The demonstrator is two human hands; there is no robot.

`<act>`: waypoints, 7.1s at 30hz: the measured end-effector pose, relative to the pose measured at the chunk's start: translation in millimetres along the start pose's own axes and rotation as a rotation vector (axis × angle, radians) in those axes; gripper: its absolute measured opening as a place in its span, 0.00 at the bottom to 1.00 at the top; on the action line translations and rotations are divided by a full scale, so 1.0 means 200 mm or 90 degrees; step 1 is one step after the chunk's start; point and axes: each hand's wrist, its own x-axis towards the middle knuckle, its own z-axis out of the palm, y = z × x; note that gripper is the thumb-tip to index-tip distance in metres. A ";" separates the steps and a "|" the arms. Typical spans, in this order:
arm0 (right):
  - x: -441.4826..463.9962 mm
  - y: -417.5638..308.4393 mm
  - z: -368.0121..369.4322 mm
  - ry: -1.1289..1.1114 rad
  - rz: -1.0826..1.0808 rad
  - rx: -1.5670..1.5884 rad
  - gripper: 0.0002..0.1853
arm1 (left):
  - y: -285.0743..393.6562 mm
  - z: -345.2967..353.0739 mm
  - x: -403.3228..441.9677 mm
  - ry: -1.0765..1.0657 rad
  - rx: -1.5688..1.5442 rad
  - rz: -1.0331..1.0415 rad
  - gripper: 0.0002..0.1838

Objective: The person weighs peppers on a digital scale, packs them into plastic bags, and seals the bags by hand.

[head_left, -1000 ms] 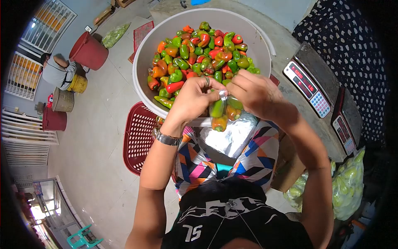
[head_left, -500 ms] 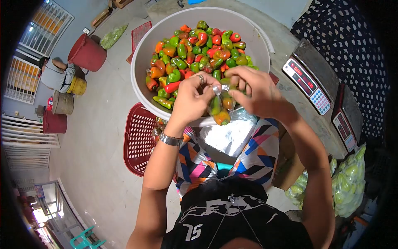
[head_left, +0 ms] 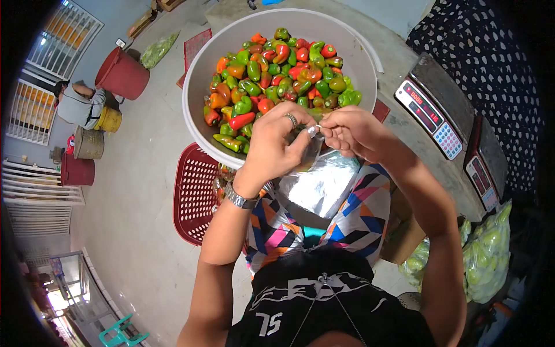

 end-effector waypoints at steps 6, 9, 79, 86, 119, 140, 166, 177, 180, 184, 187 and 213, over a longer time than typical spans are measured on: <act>-0.01 0.05 0.12 0.281 -0.712 -0.692 0.06 | -0.06 0.02 -0.01 0.057 -0.092 -0.110 0.04; 0.05 0.11 0.06 0.295 -0.755 -0.795 0.06 | -0.10 0.06 -0.02 0.092 -0.155 -0.147 0.04; 0.38 0.30 0.10 0.614 -0.756 -0.584 0.10 | -0.27 0.09 0.06 0.042 -0.146 -0.269 0.03; 0.38 0.31 0.09 0.593 -0.783 -0.610 0.09 | -0.24 0.01 0.06 -0.059 -0.304 -0.320 0.04; 0.41 0.33 0.01 0.229 -0.441 -0.131 0.04 | -0.26 0.06 -0.01 0.102 -0.408 -0.471 0.06; 0.44 0.28 -0.10 0.282 -0.224 -0.085 0.11 | -0.24 0.22 -0.03 0.166 0.085 -0.166 0.04; 0.47 0.28 -0.17 0.320 -0.329 -0.213 0.07 | -0.39 0.12 0.16 -0.049 -0.054 -0.348 0.11; 0.51 0.29 -0.16 0.259 -0.395 -0.273 0.08 | -0.47 0.07 0.08 -0.066 -0.454 -0.590 0.06; 0.54 0.32 -0.16 0.274 -0.422 -0.272 0.09 | -0.49 0.08 0.06 -0.061 -0.502 -0.602 0.05; 0.51 0.31 -0.10 0.363 -0.450 -0.306 0.08 | -0.49 0.10 0.06 -0.018 -0.531 -0.624 0.05; 0.36 0.28 -0.01 0.510 -0.469 -0.516 0.07 | -0.47 0.12 0.06 0.040 -0.560 -0.641 0.06; 0.34 0.31 -0.15 0.338 -0.714 -0.794 0.13 | -0.44 0.16 0.11 -0.063 -0.395 -0.553 0.05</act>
